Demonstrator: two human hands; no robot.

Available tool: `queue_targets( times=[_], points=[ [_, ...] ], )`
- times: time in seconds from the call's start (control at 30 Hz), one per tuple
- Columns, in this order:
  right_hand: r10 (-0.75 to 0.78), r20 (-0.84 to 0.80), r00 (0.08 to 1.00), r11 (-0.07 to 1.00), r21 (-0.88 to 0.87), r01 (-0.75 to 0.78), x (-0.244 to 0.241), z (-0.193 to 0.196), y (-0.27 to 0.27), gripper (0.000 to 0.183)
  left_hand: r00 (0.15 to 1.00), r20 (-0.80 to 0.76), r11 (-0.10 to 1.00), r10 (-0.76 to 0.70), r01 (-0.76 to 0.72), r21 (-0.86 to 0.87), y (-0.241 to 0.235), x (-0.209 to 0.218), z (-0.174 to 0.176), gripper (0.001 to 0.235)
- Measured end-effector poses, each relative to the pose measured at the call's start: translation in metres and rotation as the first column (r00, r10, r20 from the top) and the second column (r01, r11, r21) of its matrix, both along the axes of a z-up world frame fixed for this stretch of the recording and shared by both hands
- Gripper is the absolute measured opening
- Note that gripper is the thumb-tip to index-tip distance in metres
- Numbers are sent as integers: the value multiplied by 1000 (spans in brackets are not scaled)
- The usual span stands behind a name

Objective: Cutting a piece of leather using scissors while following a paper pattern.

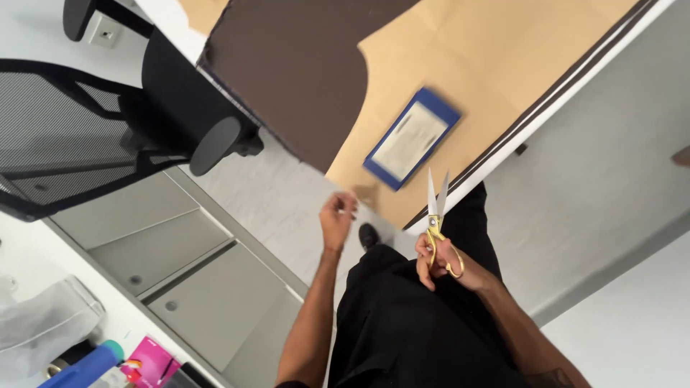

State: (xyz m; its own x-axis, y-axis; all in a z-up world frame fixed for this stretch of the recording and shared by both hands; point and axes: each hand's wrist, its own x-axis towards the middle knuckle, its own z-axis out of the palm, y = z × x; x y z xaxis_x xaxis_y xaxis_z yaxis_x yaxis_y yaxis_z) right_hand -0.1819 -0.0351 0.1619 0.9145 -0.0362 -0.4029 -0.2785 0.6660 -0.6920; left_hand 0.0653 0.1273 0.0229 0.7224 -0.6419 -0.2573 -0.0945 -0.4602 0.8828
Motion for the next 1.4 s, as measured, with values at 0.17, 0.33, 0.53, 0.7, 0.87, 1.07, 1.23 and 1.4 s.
queue_targets(
  times=[0.17,0.33,0.53,0.7,0.87,1.07,1.23,1.4],
  points=[
    [-29,-92,995,998,57,34,30,-15,120,70,762,-564,928,318,-371,21,33,88,-27,59],
    [56,-93,994,997,-39,-60,29,-38,185,64,651,-695,922,305,-385,44,3,133,-52,66],
    [65,-134,989,997,-31,-70,45,-59,193,56,694,-512,833,507,-547,82,-22,143,-73,56],
    [-13,-125,992,988,-156,-6,82,-95,202,56,699,-499,813,513,-583,19,-18,135,-41,46],
    [-70,-140,988,994,-92,57,137,-107,205,52,740,-514,889,434,-443,114,-19,142,-45,44],
    [-243,-109,964,970,-48,239,202,-169,232,54,806,-514,946,294,-321,38,-5,159,-60,43],
    [-363,-206,909,930,-17,367,252,-154,241,59,829,347,893,-438,446,63,-1,201,-7,29],
    [-494,-234,837,864,-20,504,275,-143,253,65,354,614,469,-706,883,31,-37,232,15,31]
  ],
)
